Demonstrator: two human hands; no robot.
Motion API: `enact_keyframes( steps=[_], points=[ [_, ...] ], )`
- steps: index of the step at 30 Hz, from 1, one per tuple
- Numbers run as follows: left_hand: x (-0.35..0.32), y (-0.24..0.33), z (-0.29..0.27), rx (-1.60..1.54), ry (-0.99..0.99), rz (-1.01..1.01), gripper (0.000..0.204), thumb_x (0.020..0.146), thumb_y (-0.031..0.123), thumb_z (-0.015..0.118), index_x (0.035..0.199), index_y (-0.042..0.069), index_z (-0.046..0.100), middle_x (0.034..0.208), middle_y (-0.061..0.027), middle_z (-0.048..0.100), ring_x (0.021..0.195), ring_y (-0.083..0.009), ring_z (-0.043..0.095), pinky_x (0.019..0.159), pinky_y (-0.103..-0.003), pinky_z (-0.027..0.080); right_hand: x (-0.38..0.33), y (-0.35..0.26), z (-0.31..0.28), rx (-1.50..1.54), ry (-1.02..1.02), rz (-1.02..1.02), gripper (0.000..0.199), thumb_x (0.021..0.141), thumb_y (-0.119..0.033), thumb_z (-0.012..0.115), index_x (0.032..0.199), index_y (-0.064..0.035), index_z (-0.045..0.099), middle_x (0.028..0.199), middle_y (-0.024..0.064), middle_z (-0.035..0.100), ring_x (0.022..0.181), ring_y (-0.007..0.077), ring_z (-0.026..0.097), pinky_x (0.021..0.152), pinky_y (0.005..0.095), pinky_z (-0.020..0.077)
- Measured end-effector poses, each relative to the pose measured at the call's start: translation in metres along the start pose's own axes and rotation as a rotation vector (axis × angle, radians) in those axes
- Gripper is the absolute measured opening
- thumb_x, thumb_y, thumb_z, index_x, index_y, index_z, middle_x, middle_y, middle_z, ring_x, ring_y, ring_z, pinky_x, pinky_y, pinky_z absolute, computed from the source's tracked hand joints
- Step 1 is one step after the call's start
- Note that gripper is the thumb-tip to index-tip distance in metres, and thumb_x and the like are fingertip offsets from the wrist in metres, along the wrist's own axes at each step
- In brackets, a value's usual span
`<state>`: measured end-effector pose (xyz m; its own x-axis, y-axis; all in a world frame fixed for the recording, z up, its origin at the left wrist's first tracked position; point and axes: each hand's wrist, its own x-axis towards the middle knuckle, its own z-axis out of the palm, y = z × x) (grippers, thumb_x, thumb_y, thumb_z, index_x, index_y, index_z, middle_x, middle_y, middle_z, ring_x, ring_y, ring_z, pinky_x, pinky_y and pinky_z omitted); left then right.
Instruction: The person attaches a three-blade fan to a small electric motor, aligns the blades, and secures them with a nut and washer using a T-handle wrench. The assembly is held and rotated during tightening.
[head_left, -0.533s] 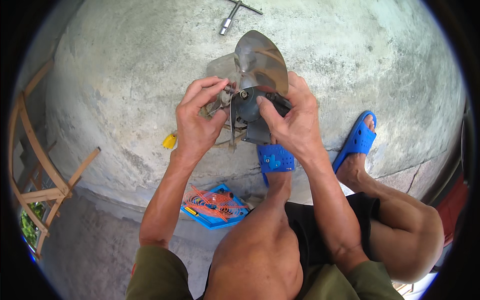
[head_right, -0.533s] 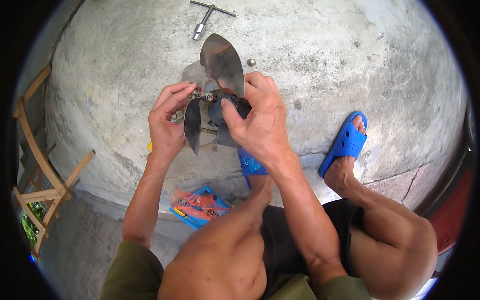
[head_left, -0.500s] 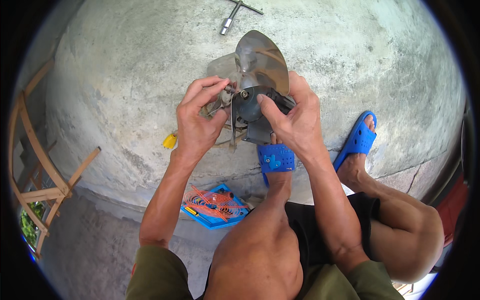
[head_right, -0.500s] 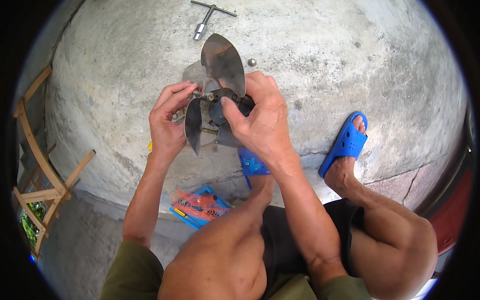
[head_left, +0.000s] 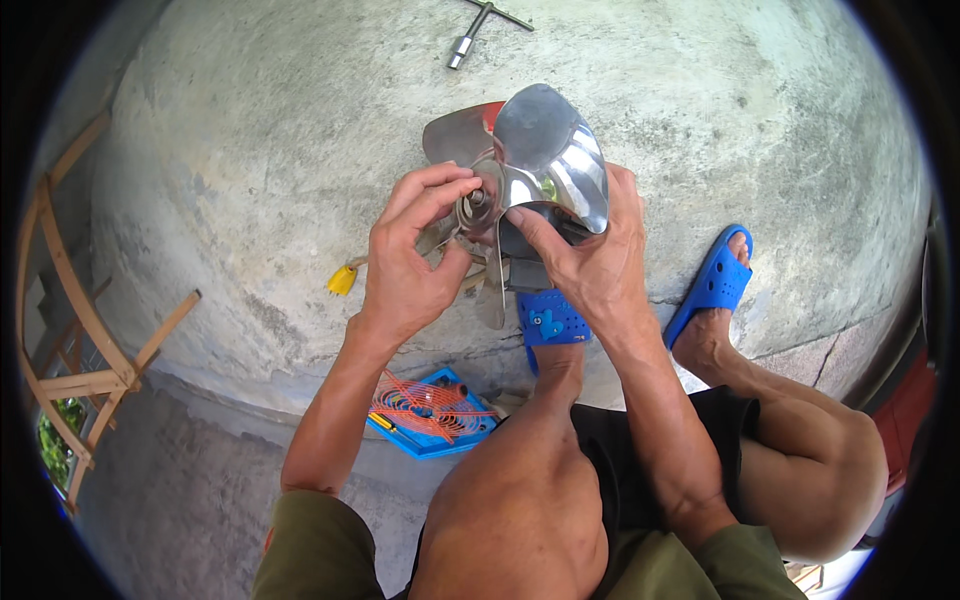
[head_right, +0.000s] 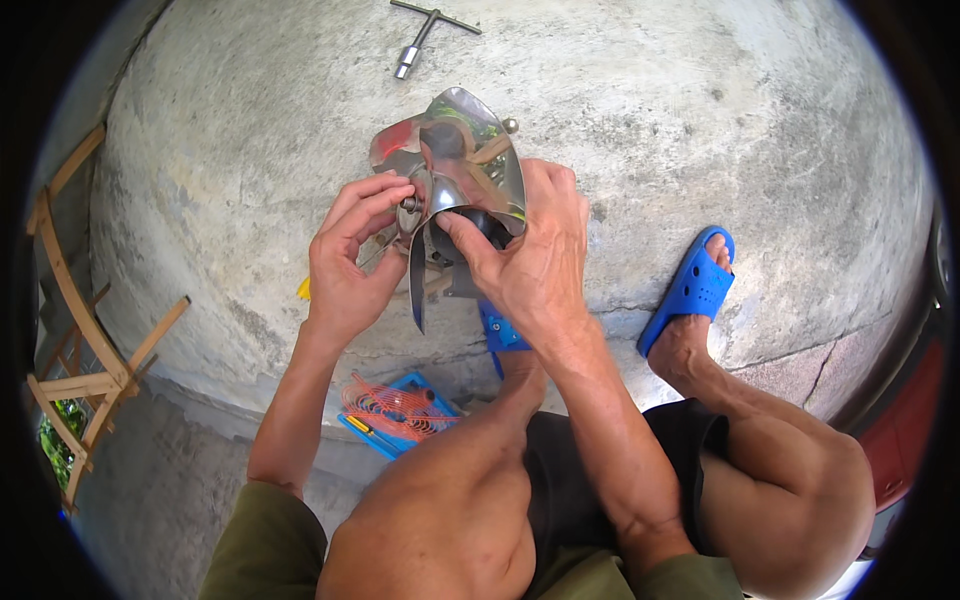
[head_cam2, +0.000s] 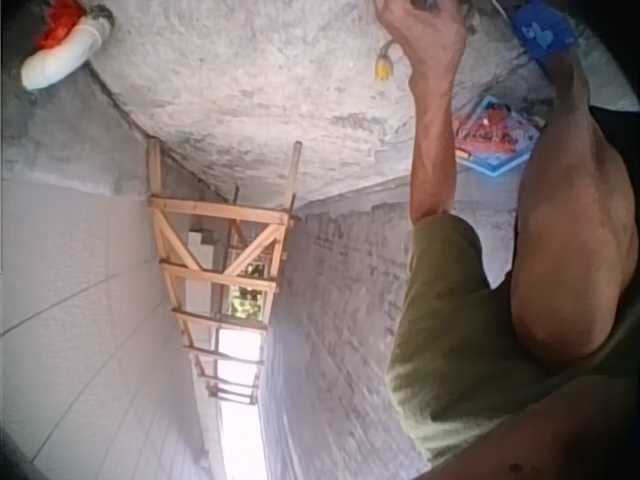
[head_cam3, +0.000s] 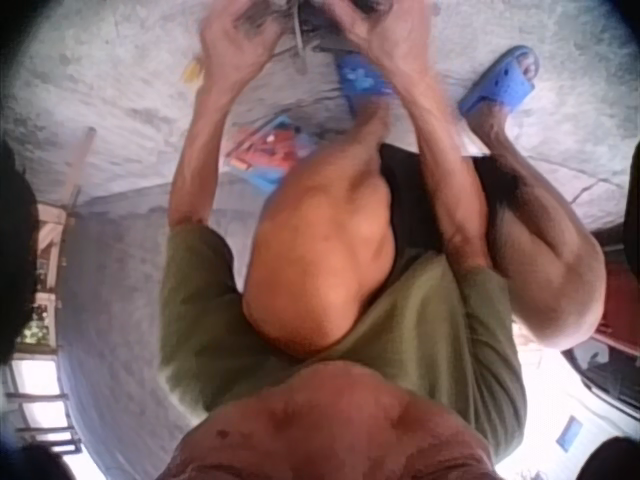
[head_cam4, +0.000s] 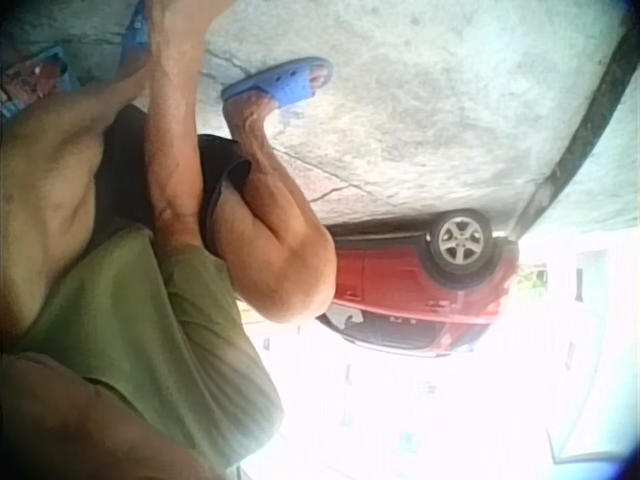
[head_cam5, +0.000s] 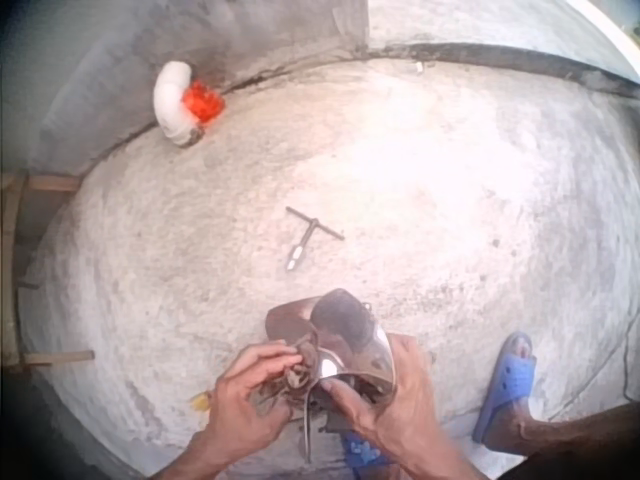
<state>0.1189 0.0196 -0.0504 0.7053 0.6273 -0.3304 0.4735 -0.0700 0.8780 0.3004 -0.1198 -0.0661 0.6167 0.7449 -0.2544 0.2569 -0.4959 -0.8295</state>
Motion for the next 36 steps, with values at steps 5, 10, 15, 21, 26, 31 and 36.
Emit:
enact_keyframes(
  steps=[5,10,15,21,26,31,36],
  points=[
    [0.002,0.005,-0.012,-0.084,-0.060,-0.030,0.078,0.083,-0.023,0.054,0.154,0.004,0.073,0.162,-0.0111,0.061,0.149,-0.0234,0.064,0.120,-0.040,0.058,-0.027,-0.010,0.007,-0.404,0.002,-0.248,0.059,0.098,-0.030,0.088,0.150,-0.0097,0.071,0.156,0.0244,0.061,0.151,0.0497,0.052,0.123,0.0684,0.0369],
    [0.007,0.012,-0.013,-0.001,-0.038,-0.093,0.067,0.090,-0.018,0.069,0.152,0.008,0.074,0.162,-0.0091,0.063,0.147,-0.0224,0.066,0.115,-0.039,0.061,-0.027,-0.029,0.011,-0.370,0.029,-0.214,0.046,0.098,-0.021,0.084,0.142,-0.0081,0.077,0.146,0.0172,0.070,0.151,0.0432,0.055,0.123,0.0684,0.0375],
    [0.018,0.002,-0.008,0.141,0.030,-0.013,0.056,0.091,-0.011,0.083,0.143,0.008,0.076,0.149,-0.0091,0.073,0.133,-0.0232,0.075,0.092,-0.035,0.070,-0.010,-0.021,0.022,-0.346,0.102,-0.306,0.033,0.096,-0.018,0.085,0.126,-0.0056,0.082,0.123,0.0102,0.078,0.133,0.0399,0.066,0.121,0.0649,0.0419],
    [0.014,-0.009,0.005,0.364,0.174,0.160,0.052,0.090,-0.009,0.086,0.138,0.007,0.078,0.138,-0.0113,0.078,0.119,-0.0272,0.081,0.078,-0.034,0.070,-0.003,-0.028,0.035,-0.369,0.173,-0.313,0.022,0.094,-0.020,0.089,0.112,-0.0089,0.084,0.110,0.0078,0.078,0.112,0.0368,0.071,0.111,0.0556,0.0477],
    [0.011,-0.017,0.011,0.503,0.251,0.300,0.048,0.091,-0.012,0.083,0.136,0.005,0.079,0.135,-0.0130,0.079,0.112,-0.0278,0.081,0.072,-0.033,0.066,-0.002,-0.030,0.040,-0.405,0.205,-0.278,0.018,0.094,-0.023,0.087,0.100,-0.0068,0.082,0.103,0.0095,0.077,0.113,0.0380,0.068,0.110,0.0585,0.0471],
    [0.010,-0.021,0.011,0.507,0.282,0.317,0.044,0.093,-0.015,0.080,0.134,0.003,0.080,0.132,-0.0134,0.080,0.110,-0.0278,0.080,0.071,-0.032,0.064,0.002,-0.034,0.046,-0.395,0.205,-0.287,0.019,0.095,-0.025,0.085,0.090,-0.0074,0.079,0.096,0.0094,0.076,0.115,0.0382,0.067,0.111,0.0632,0.0451],
    [0.009,-0.026,0.011,0.496,0.277,0.336,0.045,0.093,-0.016,0.080,0.133,0.003,0.081,0.130,-0.0134,0.081,0.109,-0.0281,0.079,0.070,-0.033,0.064,0.001,-0.035,0.043,-0.387,0.171,-0.287,0.017,0.095,-0.023,0.085,0.089,-0.0080,0.080,0.095,0.0090,0.076,0.114,0.0384,0.068,0.113,0.0654,0.0437]
  ],
)
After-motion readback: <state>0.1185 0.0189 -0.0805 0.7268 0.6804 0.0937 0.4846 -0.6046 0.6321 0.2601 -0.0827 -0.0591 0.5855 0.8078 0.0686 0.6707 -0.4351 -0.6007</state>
